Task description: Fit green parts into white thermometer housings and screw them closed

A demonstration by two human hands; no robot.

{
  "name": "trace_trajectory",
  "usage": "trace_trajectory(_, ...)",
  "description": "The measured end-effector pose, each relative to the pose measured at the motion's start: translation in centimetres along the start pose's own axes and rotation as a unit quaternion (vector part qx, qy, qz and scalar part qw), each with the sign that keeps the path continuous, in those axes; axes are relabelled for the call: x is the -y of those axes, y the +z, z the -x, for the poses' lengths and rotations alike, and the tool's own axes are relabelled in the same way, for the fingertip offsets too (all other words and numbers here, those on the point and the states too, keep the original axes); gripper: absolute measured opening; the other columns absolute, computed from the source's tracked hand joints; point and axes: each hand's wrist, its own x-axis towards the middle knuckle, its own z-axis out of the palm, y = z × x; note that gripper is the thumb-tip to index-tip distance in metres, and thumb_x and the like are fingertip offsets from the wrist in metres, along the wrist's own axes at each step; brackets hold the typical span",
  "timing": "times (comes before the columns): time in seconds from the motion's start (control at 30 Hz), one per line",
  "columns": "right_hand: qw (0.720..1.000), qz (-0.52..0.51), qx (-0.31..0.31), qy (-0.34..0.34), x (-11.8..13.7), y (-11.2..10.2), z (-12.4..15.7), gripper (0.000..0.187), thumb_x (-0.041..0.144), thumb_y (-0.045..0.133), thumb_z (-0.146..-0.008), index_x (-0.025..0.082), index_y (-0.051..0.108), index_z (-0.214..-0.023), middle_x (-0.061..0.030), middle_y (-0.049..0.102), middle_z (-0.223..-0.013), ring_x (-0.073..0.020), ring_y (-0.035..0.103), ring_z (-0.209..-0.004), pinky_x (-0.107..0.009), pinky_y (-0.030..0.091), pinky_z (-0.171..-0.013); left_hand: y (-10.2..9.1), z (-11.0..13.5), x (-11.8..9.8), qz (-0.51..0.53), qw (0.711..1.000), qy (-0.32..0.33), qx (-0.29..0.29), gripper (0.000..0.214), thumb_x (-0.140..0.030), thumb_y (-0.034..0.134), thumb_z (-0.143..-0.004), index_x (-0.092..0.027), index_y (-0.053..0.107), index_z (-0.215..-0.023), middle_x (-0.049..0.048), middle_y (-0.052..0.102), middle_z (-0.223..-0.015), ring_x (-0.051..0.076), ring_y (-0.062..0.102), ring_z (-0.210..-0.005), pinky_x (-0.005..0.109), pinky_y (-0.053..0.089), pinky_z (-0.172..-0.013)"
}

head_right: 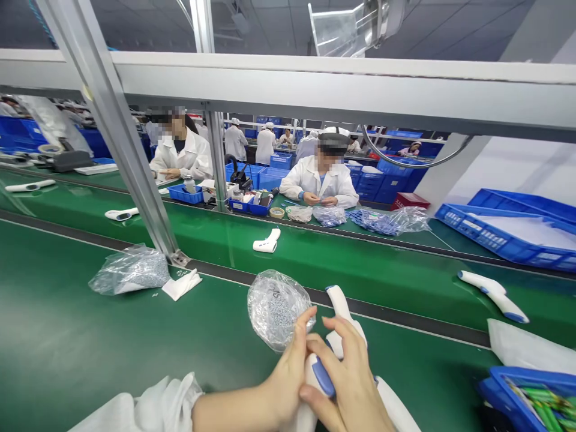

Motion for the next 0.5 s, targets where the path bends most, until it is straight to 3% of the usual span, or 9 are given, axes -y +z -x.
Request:
trace_trajectory(0.1,0.996,-0.028,-0.008,0.087,-1.7,-3.9,-2.3,0.033,0.053,0.07,-0.07,0.022,0.065,-0.079,-0.003,0.06,-0.075,-0.0199,0.059,-0.067,-0.029,0.051,-0.058,-0.1,-1.2,1.3,-0.088,0.995,0.033,-0.015,0.059,-0.047,0.023,-0.093,-0.013,0.015,-0.14,0.015,0.043,-0.129,0.023,0.038,-0.123,0.039,0.025,-0.107)
trace_trajectory(0.2,0.982,-0.036,-0.107,0.155,-5.4,-8.2,-5.3,0.032,0.047,0.052,-0.089,0.016,0.059,-0.087,-0.0008,0.056,-0.07,-0.0121,0.053,-0.055,-0.024,0.047,-0.051,0.2,-1.7,3.1,-0.248,0.96,0.118,0.048,0.04,-0.031,0.04,-0.089,-0.016,0.042,-0.126,0.0123,0.05,-0.12,0.023,0.046,-0.113,0.038,0.036,-0.099)
trace_trajectory(0.27,0.968,-0.046,-0.156,0.194,-7.9,-10.2,-7.2,0.029,0.041,0.049,-0.094,0.013,0.057,-0.096,-0.002,0.057,-0.081,-0.011,0.054,-0.062,-0.025,0.049,-0.058,0.8,-1.9,4.6,-0.34,0.913,0.166,0.154,0.034,-0.022,0.045,-0.082,-0.018,0.05,-0.116,0.0098,0.056,-0.111,0.022,0.051,-0.104,0.036,0.042,-0.093)
trace_trajectory(0.33,0.957,-0.055,-0.182,0.22,-9.9,-11.0,-8.5,0.027,0.037,0.051,-0.094,0.012,0.055,-0.103,-0.0041,0.057,-0.091,-0.0128,0.057,-0.072,-0.028,0.051,-0.064,1.4,-2.2,6.4,-0.424,0.844,0.222,0.243,0.042,-0.019,0.051,-0.076,-0.018,0.049,-0.118,0.0112,0.052,-0.121,0.026,0.048,-0.112,0.04,0.04,-0.097)
trace_trajectory(0.4,0.951,-0.055,-0.195,0.234,-11.3,-11.3,-8.7,0.026,0.035,0.053,-0.093,0.012,0.055,-0.106,-0.0054,0.057,-0.097,-0.0148,0.058,-0.078,-0.031,0.052,-0.068,1.8,-2.8,8.1,-0.49,0.777,0.263,0.294,0.052,-0.018,0.053,-0.074,-0.019,0.045,-0.125,0.0126,0.041,-0.136,0.032,0.039,-0.123,0.048,0.035,-0.101)
trace_trajectory(0.43,0.95,-0.052,-0.197,0.238,-11.9,-11.4,-8.4,0.025,0.034,0.053,-0.093,0.013,0.055,-0.106,-0.0056,0.057,-0.098,-0.0151,0.058,-0.08,-0.031,0.052,-0.069,1.8,-3.2,8.9,-0.511,0.756,0.271,0.306,0.053,-0.018,0.052,-0.075,-0.021,0.043,-0.128,0.0118,0.037,-0.14,0.033,0.038,-0.124,0.05,0.035,-0.101)
trace_trajectory(0.5,0.949,-0.036,-0.197,0.243,-12.7,-12.2,-6.9,0.023,0.033,0.054,-0.093,0.013,0.056,-0.105,-0.0056,0.057,-0.098,-0.0151,0.058,-0.081,-0.032,0.052,-0.07,1.5,-4.0,9.7,-0.523,0.746,0.273,0.311,0.047,-0.015,0.046,-0.079,-0.023,0.046,-0.126,0.0089,0.042,-0.139,0.029,0.047,-0.119,0.044,0.041,-0.098)
